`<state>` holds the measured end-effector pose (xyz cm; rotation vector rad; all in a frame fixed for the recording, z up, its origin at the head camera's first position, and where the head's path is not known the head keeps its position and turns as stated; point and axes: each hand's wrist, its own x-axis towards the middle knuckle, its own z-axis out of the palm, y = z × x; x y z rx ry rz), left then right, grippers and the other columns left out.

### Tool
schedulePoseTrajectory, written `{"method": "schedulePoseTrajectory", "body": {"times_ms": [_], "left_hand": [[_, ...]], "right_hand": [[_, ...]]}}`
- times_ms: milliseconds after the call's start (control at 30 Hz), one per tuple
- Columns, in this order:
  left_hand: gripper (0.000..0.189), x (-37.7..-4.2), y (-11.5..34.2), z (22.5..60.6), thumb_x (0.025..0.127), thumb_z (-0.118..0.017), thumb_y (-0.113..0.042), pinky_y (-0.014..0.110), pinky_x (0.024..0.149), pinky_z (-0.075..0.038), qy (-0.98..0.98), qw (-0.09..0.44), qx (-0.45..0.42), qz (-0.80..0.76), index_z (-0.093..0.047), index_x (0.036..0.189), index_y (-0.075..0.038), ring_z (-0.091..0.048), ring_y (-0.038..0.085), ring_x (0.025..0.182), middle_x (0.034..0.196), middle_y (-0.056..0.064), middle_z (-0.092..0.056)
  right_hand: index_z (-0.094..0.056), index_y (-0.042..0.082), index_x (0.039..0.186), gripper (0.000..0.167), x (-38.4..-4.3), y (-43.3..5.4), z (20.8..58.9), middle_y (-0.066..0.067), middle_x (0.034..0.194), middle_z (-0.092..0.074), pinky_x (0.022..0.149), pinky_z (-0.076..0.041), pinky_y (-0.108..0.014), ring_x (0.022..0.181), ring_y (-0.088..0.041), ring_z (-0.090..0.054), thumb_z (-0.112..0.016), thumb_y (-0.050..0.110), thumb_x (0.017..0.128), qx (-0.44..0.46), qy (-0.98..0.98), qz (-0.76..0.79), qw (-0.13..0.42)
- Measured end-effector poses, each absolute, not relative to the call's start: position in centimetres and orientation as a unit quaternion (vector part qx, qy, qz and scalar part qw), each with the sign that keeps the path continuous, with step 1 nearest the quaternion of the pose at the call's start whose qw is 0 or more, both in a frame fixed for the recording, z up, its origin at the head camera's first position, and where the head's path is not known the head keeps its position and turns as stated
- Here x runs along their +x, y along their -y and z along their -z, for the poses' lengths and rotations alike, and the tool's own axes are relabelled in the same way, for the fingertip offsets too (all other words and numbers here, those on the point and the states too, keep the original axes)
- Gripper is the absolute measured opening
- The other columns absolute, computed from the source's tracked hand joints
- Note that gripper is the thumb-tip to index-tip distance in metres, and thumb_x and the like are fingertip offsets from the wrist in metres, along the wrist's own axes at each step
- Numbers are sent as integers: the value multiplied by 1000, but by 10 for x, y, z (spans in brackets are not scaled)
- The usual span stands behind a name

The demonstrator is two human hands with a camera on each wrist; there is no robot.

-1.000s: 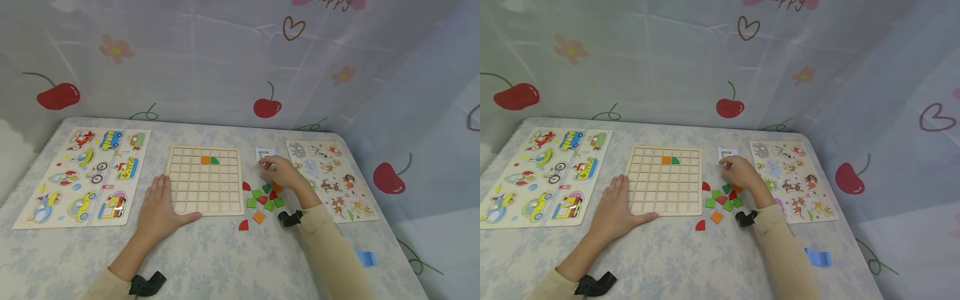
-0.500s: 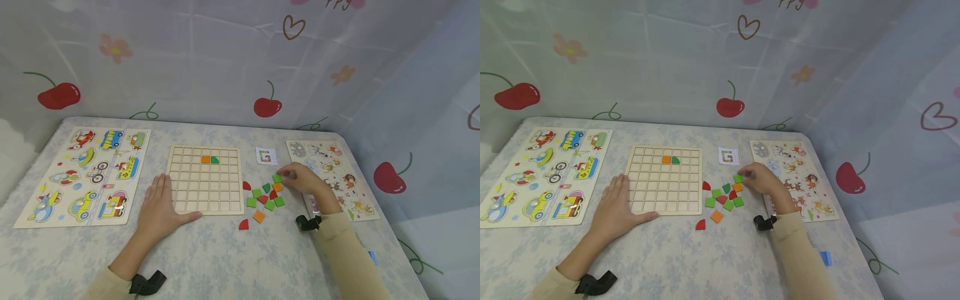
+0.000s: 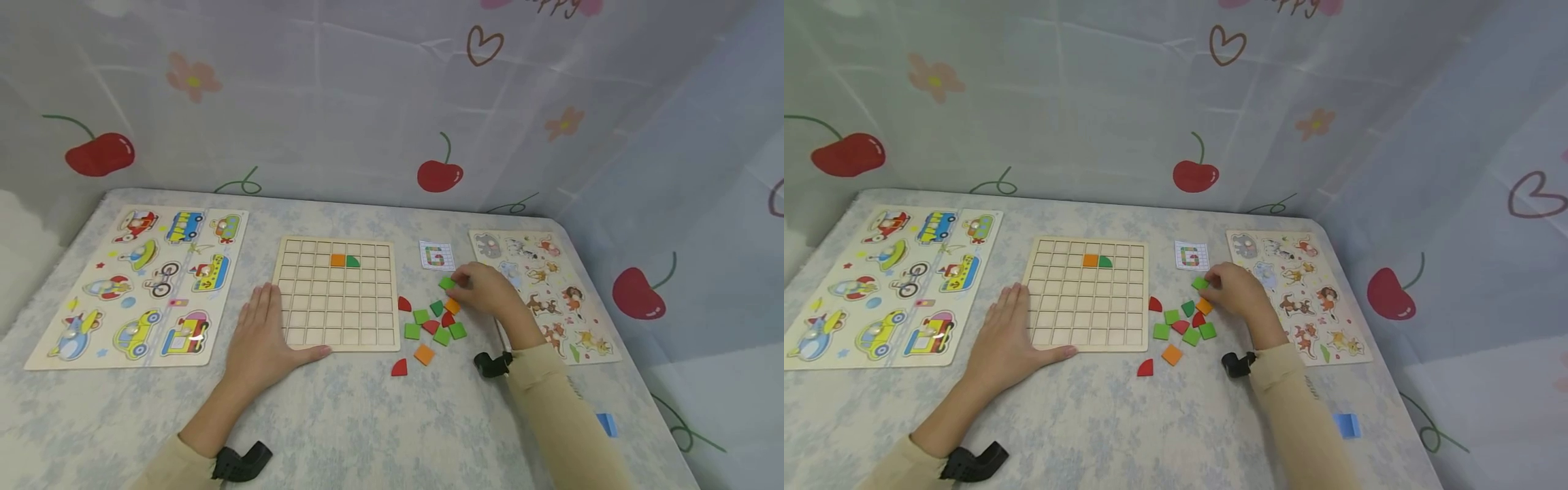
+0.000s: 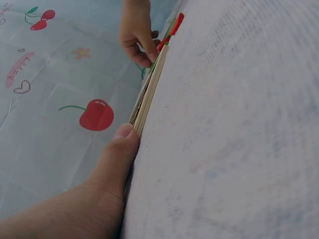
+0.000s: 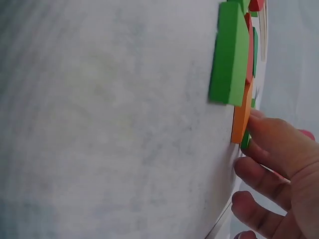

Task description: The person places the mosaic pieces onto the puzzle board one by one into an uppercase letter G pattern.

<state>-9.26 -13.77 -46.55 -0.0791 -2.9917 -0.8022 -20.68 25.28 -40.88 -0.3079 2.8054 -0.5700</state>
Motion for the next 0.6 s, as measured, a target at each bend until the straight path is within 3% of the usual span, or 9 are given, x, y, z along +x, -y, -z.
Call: {"method": "schedulePoseTrajectory", "body": {"times_ms": [300,600], "left_hand": [[150,-92,138,466,57,-69,-87,62,122,-12,965,19,-25,261,-7,157,5,-6,42,154,164,27,-9],[150,-93,138,466,57,-69,-87,61,122,-12,965,19,-24,260,-7,157,5,-6,42,154,165,27,-9]], "right_hand": [[-66,9,119,32,-213,-244,411,-10,113,-62,89,-50,-42,100,-25,-54,-73,23,91,-105,-959,218,147],[-63,13,108,21,-215,-234,411,-7,107,-62,81,-52,-36,96,-25,-57,-73,17,90,-101,-947,271,143]]}}
